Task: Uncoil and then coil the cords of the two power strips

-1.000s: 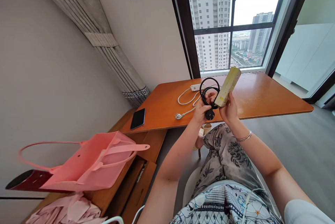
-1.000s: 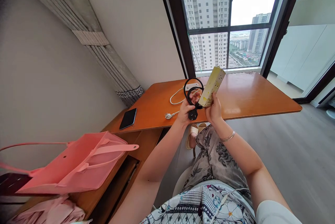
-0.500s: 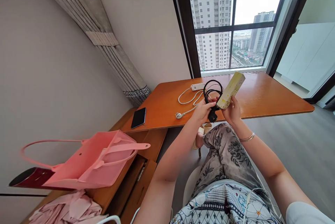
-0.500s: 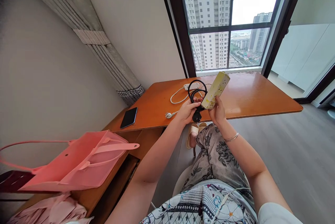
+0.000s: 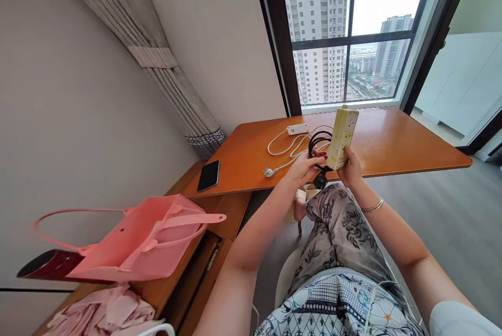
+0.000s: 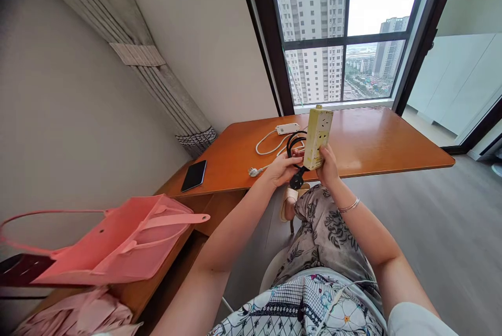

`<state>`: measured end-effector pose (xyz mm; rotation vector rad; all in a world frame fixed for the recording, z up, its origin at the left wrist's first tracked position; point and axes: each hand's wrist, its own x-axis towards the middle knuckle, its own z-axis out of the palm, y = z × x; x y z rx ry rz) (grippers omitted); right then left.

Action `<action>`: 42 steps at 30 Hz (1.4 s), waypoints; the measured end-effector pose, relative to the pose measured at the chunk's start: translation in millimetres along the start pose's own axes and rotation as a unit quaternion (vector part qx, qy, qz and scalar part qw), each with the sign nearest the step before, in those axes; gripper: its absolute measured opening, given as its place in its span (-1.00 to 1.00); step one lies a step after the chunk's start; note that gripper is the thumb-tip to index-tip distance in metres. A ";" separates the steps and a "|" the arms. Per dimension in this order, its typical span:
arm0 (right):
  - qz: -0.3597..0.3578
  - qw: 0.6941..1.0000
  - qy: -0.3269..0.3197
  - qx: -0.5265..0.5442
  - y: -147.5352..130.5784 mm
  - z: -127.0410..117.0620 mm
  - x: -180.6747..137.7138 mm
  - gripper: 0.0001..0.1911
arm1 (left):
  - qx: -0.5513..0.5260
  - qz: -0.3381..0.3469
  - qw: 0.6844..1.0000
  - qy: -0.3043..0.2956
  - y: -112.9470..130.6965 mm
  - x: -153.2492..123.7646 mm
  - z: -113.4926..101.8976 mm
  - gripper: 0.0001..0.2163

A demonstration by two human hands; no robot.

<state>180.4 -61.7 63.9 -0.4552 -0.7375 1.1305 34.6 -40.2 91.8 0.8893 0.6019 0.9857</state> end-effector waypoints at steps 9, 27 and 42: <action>0.022 0.997 -0.016 -0.068 -13.4 -5.3 -1.9 -0.58 | -0.001 -0.122 0.990 -0.068 31.0 -1.4 11.9 -0.54; 0.009 0.957 -0.050 -0.285 -21.6 -0.8 -3.5 -0.35 | 0.013 -0.026 0.996 -0.081 9.8 -9.7 14.5 -0.78; 0.022 0.951 -0.049 -0.305 -15.7 -8.1 2.4 -0.35 | 0.069 0.014 0.996 -0.058 4.6 -4.6 5.7 -0.66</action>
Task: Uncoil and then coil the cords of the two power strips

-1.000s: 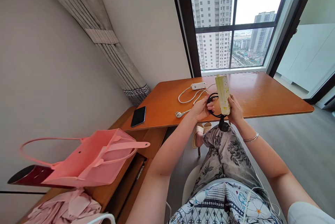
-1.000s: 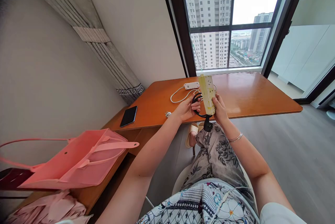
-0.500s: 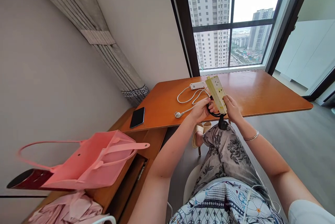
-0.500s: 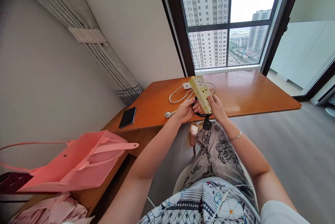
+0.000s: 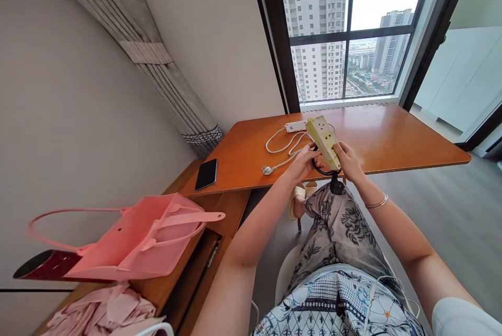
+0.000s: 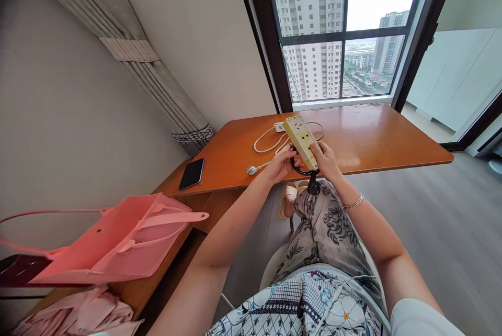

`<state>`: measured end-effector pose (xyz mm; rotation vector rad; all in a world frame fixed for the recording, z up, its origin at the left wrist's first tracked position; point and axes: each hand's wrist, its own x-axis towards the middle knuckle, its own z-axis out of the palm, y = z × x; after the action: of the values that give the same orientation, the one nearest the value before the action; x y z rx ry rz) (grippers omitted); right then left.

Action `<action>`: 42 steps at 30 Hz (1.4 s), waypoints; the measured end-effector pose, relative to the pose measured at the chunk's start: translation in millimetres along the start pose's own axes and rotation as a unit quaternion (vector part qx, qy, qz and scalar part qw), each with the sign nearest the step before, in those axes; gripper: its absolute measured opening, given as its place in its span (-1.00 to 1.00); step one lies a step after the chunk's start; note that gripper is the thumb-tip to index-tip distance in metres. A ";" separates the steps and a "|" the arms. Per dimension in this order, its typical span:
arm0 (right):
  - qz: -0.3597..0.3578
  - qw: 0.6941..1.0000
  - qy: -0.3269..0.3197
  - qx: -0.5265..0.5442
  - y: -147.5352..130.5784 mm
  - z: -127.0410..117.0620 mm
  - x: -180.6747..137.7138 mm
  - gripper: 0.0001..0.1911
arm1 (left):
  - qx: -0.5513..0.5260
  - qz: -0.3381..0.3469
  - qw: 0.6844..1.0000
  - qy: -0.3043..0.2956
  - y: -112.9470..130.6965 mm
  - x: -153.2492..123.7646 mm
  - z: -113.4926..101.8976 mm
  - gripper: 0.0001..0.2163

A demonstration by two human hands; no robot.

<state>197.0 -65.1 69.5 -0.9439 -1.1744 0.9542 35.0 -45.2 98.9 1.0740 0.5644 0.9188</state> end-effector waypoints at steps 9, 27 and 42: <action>0.023 0.999 -0.010 -0.046 5.9 -9.5 3.9 -0.37 | 0.122 0.062 0.986 0.093 -20.4 15.3 11.7 -0.81; 0.147 0.988 -0.040 0.012 21.7 -27.3 25.7 -0.42 | 0.075 0.039 0.982 0.169 -35.5 51.9 -2.2 -0.83; 0.152 0.988 -0.015 0.010 31.7 -59.1 64.2 -0.52 | 0.150 -0.008 0.982 0.118 -37.5 97.8 -25.3 -0.79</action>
<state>260.3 0.3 50.9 -1.1164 -1.0610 1.2240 79.7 43.9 57.9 1.2355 0.9305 0.9730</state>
